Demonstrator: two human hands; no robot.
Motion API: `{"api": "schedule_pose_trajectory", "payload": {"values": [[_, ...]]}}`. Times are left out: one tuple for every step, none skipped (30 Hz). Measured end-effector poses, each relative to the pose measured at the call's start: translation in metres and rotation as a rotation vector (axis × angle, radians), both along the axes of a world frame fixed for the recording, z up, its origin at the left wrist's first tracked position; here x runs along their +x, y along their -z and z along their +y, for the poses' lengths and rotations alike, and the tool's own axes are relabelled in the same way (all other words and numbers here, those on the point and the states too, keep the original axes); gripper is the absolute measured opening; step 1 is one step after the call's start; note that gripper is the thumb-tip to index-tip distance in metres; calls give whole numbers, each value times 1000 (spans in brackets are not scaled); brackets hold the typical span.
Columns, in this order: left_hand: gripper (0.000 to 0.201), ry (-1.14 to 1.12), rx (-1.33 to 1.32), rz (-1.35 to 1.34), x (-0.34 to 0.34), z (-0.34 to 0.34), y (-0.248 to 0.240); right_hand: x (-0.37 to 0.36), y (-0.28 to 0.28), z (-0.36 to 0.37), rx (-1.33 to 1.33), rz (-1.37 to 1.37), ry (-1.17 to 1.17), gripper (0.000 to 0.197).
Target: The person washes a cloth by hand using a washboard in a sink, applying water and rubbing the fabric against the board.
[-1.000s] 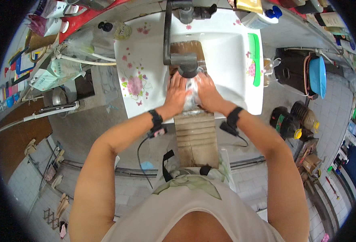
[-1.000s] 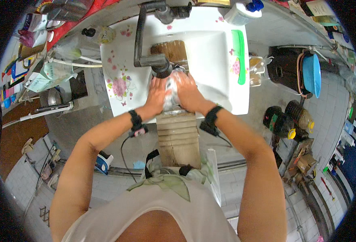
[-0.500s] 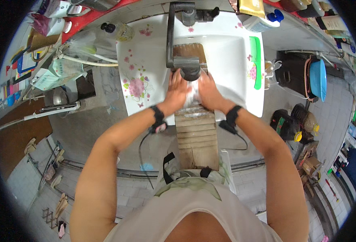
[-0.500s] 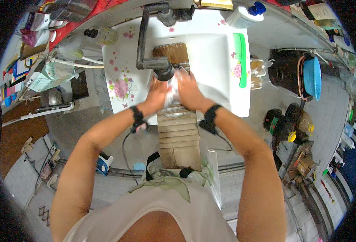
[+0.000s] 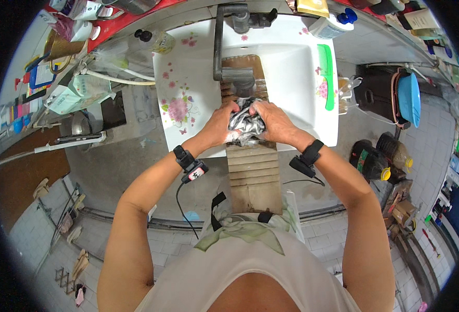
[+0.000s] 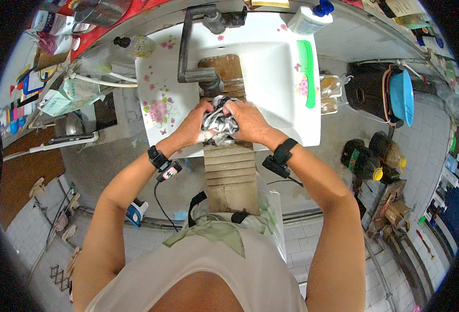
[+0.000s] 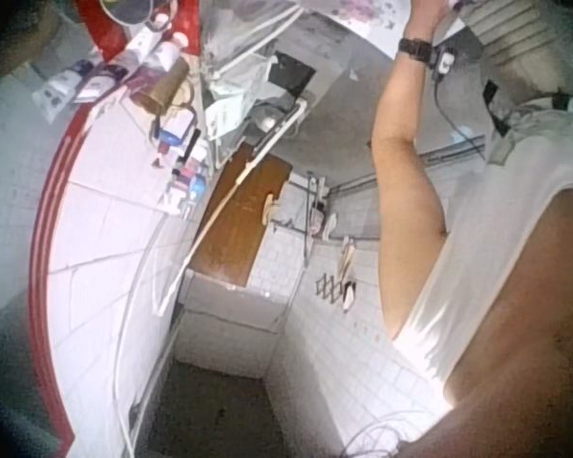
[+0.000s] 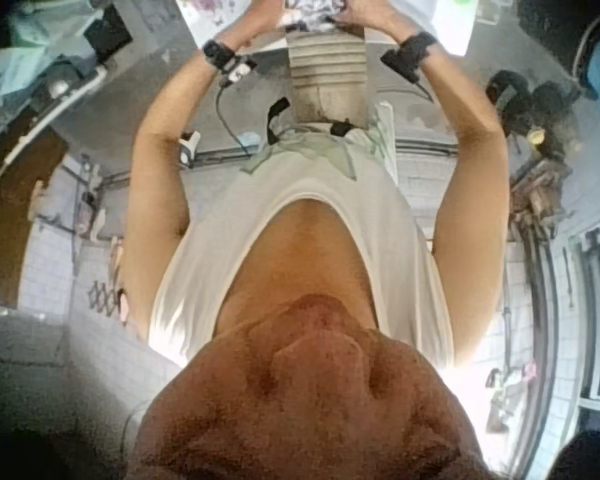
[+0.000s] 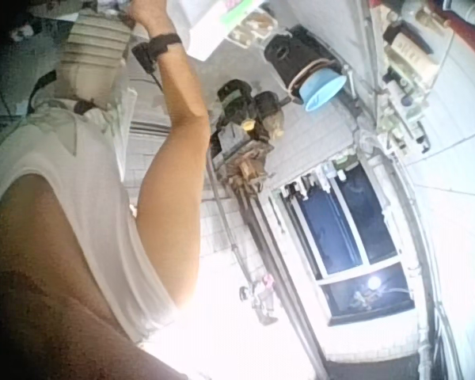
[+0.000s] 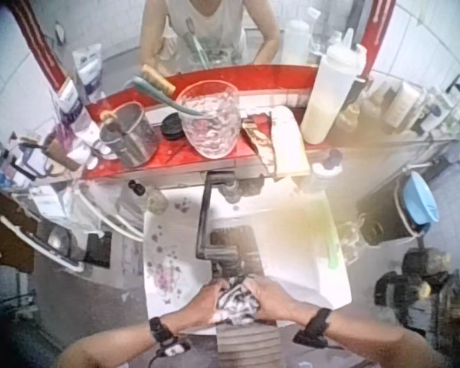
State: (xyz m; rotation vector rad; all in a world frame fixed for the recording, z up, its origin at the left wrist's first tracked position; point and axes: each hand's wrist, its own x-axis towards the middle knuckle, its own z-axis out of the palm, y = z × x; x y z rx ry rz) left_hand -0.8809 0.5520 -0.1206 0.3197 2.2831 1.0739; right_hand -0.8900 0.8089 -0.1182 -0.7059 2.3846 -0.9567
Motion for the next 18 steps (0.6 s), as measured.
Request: {"api": "schedule_pose_trajectory", "payload": {"values": [[59, 17, 56, -19, -3, -6, -4, -2, -2, -3, -5, -63, -1, 63], [60, 36, 113, -37, -7, -10, -6, -5, -4, -7, -8, -125, -1, 62], [60, 30, 108, -36, -8, -11, -5, -18, -18, -13, 26, -213, 21, 58], [69, -73, 72, 63, -10, -9, -4, -26, -22, -21, 22, -212, 16, 58], [78, -166, 50, 164, -14, 1, -2, -33, -24, -20, 13, -52, 76, 56], [87, -264, 20, 259, -15, 6, -1, -37, -29, -24, -3, 102, 130, 55], [97, -300, 61, 361, -19, 8, 0, -42, -35, -26, -31, 174, 173, 53], [97, -298, 61, 362, -20, 10, 5, -44, -32, -26, -32, 174, 175, 53], [78, -319, 39, 502, -19, 14, 9, -45, -28, -25, -98, 245, 164, 53], [61, -339, 18, 643, -17, 18, 13, -46, -23, -24, -164, 318, 154, 53], [59, -334, 27, 682, -13, 23, 25, -44, 3, -15, -112, 341, 63, 53], [56, -336, 18, 718, -5, 20, 39, -36, 19, -16, -118, 345, 62, 53], [54, -173, 19, 594, 1, 19, 43, -26, 31, -7, -109, 383, 16, 53], [51, -15, 5, 469, 6, 12, 41, -23, 28, -6, -100, 353, -23, 50], [38, -26, 23, 404, 5, 8, 42, -20, 25, -4, -91, 324, -60, 48], [38, -20, 26, 404, -5, 9, 46, -26, 23, 0, -88, 324, -54, 48], [33, -161, 118, 443, -11, -8, 55, -36, 4, -15, -48, 111, 55, 47], [28, -285, 247, 487, -27, -2, 57, -47, -4, -11, 26, -93, 182, 48]]}}
